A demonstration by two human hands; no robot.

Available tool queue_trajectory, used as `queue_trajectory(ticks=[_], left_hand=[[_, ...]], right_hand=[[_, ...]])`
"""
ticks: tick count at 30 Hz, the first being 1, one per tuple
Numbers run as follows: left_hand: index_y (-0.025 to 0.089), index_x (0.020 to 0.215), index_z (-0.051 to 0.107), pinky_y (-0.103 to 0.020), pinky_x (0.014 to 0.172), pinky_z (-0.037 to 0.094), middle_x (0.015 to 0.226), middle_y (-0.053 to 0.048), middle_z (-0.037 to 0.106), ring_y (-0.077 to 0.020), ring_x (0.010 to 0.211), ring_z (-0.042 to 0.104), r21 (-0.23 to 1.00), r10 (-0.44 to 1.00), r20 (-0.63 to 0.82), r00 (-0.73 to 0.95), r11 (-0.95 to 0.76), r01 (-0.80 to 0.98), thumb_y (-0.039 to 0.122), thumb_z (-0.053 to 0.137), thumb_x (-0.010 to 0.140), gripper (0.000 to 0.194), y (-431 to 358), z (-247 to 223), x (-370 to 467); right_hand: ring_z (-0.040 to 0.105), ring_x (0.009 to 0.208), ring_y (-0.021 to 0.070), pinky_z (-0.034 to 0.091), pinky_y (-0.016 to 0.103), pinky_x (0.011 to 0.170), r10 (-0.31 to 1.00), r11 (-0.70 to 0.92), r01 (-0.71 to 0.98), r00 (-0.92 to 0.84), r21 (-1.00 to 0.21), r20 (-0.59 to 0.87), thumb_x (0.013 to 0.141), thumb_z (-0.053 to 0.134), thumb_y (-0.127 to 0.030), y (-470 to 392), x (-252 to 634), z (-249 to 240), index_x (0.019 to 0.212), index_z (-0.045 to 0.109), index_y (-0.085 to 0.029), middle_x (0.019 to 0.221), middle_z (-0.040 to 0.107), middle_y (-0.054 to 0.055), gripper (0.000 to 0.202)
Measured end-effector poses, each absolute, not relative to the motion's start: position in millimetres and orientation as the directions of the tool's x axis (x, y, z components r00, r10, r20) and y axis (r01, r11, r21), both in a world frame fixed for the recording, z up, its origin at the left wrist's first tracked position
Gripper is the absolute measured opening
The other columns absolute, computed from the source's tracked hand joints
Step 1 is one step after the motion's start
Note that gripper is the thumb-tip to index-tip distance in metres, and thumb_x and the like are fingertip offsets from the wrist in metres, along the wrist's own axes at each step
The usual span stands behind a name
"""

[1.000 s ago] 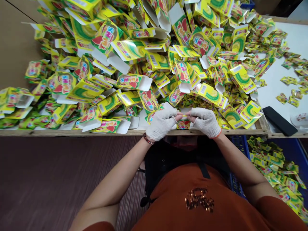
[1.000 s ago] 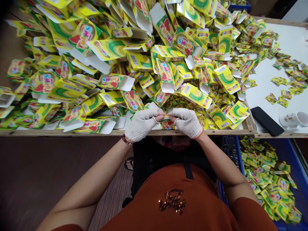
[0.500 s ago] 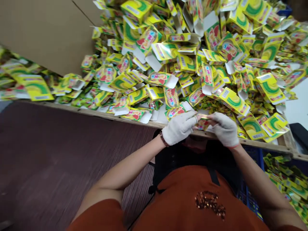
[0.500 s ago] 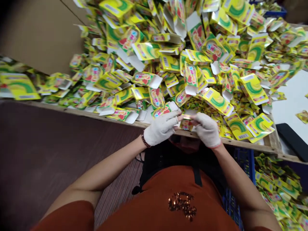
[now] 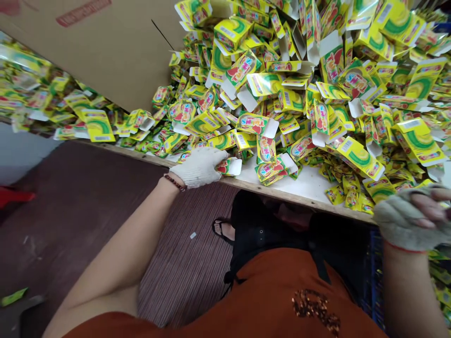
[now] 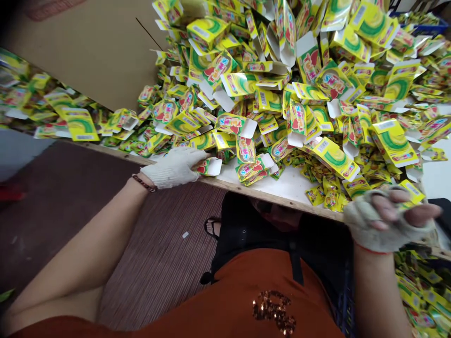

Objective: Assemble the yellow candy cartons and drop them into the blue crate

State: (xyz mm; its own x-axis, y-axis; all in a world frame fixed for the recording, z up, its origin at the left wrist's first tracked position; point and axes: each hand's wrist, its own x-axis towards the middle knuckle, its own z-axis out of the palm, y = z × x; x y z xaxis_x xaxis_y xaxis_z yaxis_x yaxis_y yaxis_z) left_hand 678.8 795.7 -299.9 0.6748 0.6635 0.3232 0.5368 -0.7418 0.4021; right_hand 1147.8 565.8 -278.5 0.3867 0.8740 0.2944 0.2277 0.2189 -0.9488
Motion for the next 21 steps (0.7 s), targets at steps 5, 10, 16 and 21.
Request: queue_trajectory(ticks=[5, 10, 16, 21], left_hand=[[0.023, 0.106, 0.059, -0.037, 0.077, 0.052, 0.093, -0.003, 0.062, -0.0216, 0.085, 0.062, 0.618, 0.754, 0.320, 0.574, -0.625, 0.476, 0.032, 0.078, 0.066, 0.045, 746.4, -274.4, 728.1], [0.019, 0.111, 0.054, -0.039, 0.083, 0.054, 0.098, -0.005, 0.065, -0.0216, 0.089, 0.064, 0.790, 0.860, 0.379, 0.343, -0.493, 0.364, 0.034, 0.080, 0.070, 0.050, 694.8, -298.5, 826.1], [0.019, 0.116, 0.056, -0.030, 0.087, 0.056, 0.107, -0.007, 0.070, -0.0179, 0.097, 0.069, 0.916, 0.895, 0.305, 0.326, -0.369, 0.155, 0.019, 0.065, 0.086, 0.032, 689.0, -338.6, 904.5], [0.018, 0.116, 0.059, -0.032, 0.089, 0.056, 0.104, -0.007, 0.070, -0.0175, 0.095, 0.069, 0.882, 0.824, 0.406, 0.396, -0.466, 0.066, 0.022, 0.063, 0.089, 0.028, 696.9, -349.1, 906.7]], right_hand=[[0.070, 0.076, 0.0212, 0.058, 0.037, 0.067, 0.987, 0.090, -0.061, 0.140, -0.994, 0.081, 0.077, 0.076, -0.051, 591.9, 1050.4, -280.6, 0.096, 0.069, -0.028, 0.084, 0.072, 0.003, 0.031], [0.066, 0.108, 0.0239, 0.055, 0.040, 0.094, 0.964, 0.221, 0.285, 0.079, -0.933, 0.252, 0.086, 0.069, -0.040, 615.6, 1010.3, -297.7, 0.124, 0.059, -0.024, 0.122, 0.067, 0.008, 0.042], [0.067, 0.102, 0.0251, 0.054, 0.043, 0.093, 0.909, 0.110, 0.571, 0.272, -0.814, 0.314, 0.088, 0.061, -0.032, 634.0, 1046.3, -317.5, 0.122, 0.058, -0.022, 0.112, 0.070, 0.009, 0.036], [0.069, 0.084, 0.0200, 0.057, 0.034, 0.076, 0.796, 0.186, 0.478, 0.439, -0.859, 0.416, 0.078, 0.071, -0.032, 631.7, 1057.8, -331.3, 0.108, 0.054, -0.023, 0.095, 0.066, 0.004, 0.036]])
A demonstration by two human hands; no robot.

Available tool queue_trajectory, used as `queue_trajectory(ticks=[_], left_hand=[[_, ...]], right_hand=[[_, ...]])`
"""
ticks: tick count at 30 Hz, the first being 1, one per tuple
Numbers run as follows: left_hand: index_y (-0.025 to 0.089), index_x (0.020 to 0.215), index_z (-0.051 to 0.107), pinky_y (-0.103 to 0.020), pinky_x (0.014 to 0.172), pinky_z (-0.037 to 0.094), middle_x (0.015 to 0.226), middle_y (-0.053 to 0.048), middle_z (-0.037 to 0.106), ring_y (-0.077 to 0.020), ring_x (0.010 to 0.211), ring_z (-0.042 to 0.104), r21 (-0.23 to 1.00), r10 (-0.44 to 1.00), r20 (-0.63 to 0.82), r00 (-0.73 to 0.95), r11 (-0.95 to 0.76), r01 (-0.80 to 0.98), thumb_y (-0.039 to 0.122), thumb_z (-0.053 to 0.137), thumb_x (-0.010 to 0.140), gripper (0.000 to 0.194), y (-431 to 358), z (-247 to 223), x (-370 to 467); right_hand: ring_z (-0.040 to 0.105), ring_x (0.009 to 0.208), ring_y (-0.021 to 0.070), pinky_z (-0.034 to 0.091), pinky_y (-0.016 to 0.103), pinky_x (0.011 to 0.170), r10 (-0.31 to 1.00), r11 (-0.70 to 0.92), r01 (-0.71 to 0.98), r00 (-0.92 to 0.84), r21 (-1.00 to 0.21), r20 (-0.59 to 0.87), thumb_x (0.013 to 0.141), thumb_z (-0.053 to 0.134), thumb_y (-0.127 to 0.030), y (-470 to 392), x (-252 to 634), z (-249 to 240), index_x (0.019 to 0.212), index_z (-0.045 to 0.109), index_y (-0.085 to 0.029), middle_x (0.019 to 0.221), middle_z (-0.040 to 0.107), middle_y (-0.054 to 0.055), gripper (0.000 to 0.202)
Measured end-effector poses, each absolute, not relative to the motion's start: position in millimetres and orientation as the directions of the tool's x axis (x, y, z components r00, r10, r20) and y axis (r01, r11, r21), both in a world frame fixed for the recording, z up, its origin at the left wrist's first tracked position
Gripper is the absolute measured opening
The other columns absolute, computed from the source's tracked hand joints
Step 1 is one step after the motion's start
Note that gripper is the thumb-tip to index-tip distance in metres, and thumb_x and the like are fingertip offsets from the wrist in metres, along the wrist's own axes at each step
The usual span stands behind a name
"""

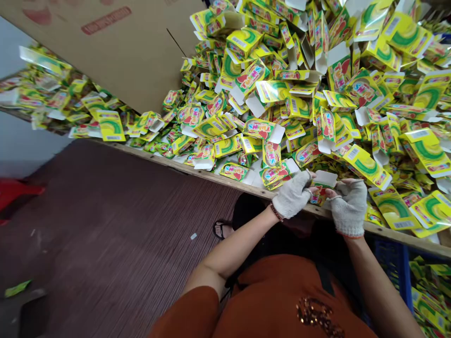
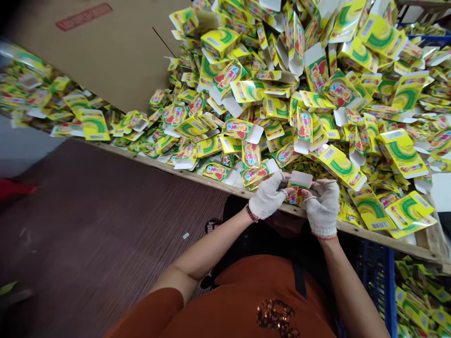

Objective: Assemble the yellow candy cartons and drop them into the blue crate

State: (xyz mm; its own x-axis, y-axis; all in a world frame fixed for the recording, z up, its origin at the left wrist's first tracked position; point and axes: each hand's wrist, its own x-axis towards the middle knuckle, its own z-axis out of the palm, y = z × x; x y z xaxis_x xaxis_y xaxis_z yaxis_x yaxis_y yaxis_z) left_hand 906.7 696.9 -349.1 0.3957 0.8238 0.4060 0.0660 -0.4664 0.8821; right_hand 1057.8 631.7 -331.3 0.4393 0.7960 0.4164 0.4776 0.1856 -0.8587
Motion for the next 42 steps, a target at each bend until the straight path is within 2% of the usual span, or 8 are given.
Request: queue_trajectory(ticks=[7, 10, 13, 17, 21, 27, 34, 42], left_hand=[[0.015, 0.096, 0.072, -0.035, 0.094, 0.054, 0.100, -0.009, 0.071, -0.0199, 0.101, 0.066, 0.894, 0.775, 0.416, 0.476, -0.443, -0.060, 0.023, 0.065, 0.088, 0.013, 714.8, -339.5, 899.2], [0.014, 0.111, 0.064, -0.036, 0.091, 0.055, 0.100, -0.009, 0.070, -0.0199, 0.098, 0.068, 0.960, 0.818, 0.280, 0.502, -0.247, -0.132, 0.023, 0.066, 0.085, 0.027, 717.6, -331.7, 901.0], [0.015, 0.121, 0.056, -0.033, 0.085, 0.055, 0.100, -0.007, 0.069, -0.0175, 0.093, 0.068, 0.976, 0.822, 0.215, 0.527, -0.163, -0.143, 0.021, 0.067, 0.083, 0.039, 719.1, -327.2, 901.2], [0.016, 0.092, 0.067, -0.030, 0.080, 0.053, 0.090, -0.004, 0.071, -0.0161, 0.084, 0.065, 0.933, 0.796, 0.287, 0.533, -0.359, 0.032, 0.027, 0.066, 0.084, 0.014, 719.9, -323.3, 894.3], [0.017, 0.084, 0.070, -0.028, 0.072, 0.051, 0.081, -0.002, 0.071, -0.0157, 0.078, 0.063, 0.894, 0.744, 0.319, 0.588, -0.442, 0.075, 0.038, 0.062, 0.088, 0.022, 719.7, -309.7, 885.1], [0.017, 0.083, 0.071, -0.024, 0.065, 0.048, 0.073, 0.000, 0.068, -0.0138, 0.072, 0.060, 0.817, 0.699, 0.260, 0.666, -0.527, 0.234, 0.032, 0.061, 0.089, 0.019, 725.5, -285.6, 880.5], [0.017, 0.083, 0.070, -0.027, 0.077, 0.052, 0.090, -0.007, 0.071, -0.0152, 0.085, 0.066, 0.598, 0.449, 0.503, 0.738, -0.798, 0.078, 0.028, 0.057, 0.094, 0.020, 725.5, -302.8, 870.5], [0.018, 0.111, 0.068, -0.031, 0.085, 0.056, 0.113, -0.011, 0.069, -0.0190, 0.100, 0.067, 0.342, 0.340, 0.543, 0.768, -0.925, 0.168, 0.021, 0.053, 0.092, 0.024, 713.8, -317.5, 870.9]], right_hand=[[0.064, 0.076, 0.0208, 0.054, 0.035, 0.074, 0.859, 0.109, 0.735, 0.270, -0.670, 0.436, 0.084, 0.061, -0.035, 630.7, 1066.7, -320.3, 0.087, 0.067, -0.022, 0.081, 0.068, 0.004, 0.014], [0.064, 0.073, 0.0196, 0.054, 0.033, 0.071, 0.875, 0.124, 0.686, 0.265, -0.717, 0.405, 0.085, 0.061, -0.035, 634.9, 1067.2, -315.5, 0.081, 0.064, -0.022, 0.076, 0.066, 0.002, 0.014], [0.067, 0.084, 0.0205, 0.056, 0.034, 0.077, 0.866, 0.167, 0.548, 0.315, -0.819, 0.388, 0.084, 0.064, -0.036, 638.9, 1064.4, -314.7, 0.102, 0.064, -0.022, 0.092, 0.070, 0.004, 0.022], [0.068, 0.087, 0.0221, 0.055, 0.037, 0.083, 0.886, 0.171, 0.615, 0.247, -0.770, 0.394, 0.086, 0.062, -0.037, 639.1, 1065.4, -314.1, 0.098, 0.070, -0.024, 0.091, 0.072, 0.004, 0.019], [0.067, 0.080, 0.0211, 0.054, 0.034, 0.077, 0.898, 0.221, 0.659, 0.150, -0.719, 0.414, 0.090, 0.059, -0.045, 633.9, 1068.7, -308.1, 0.088, 0.074, -0.025, 0.082, 0.072, 0.003, 0.025], [0.065, 0.072, 0.0186, 0.053, 0.031, 0.070, 0.922, 0.191, 0.635, 0.146, -0.749, 0.359, 0.087, 0.064, -0.042, 635.7, 1068.2, -297.8, 0.089, 0.075, -0.021, 0.079, 0.071, 0.002, 0.023], [0.071, 0.090, 0.0213, 0.058, 0.035, 0.085, 0.907, 0.335, 0.665, -0.037, -0.667, 0.419, 0.089, 0.061, -0.035, 630.9, 1080.6, -298.4, 0.091, 0.078, -0.028, 0.095, 0.076, 0.003, 0.018], [0.070, 0.093, 0.0211, 0.058, 0.036, 0.084, 0.885, 0.377, 0.722, -0.096, -0.580, 0.456, 0.088, 0.061, -0.025, 624.4, 1079.6, -316.0, 0.110, 0.075, -0.029, 0.103, 0.074, 0.005, 0.027]])
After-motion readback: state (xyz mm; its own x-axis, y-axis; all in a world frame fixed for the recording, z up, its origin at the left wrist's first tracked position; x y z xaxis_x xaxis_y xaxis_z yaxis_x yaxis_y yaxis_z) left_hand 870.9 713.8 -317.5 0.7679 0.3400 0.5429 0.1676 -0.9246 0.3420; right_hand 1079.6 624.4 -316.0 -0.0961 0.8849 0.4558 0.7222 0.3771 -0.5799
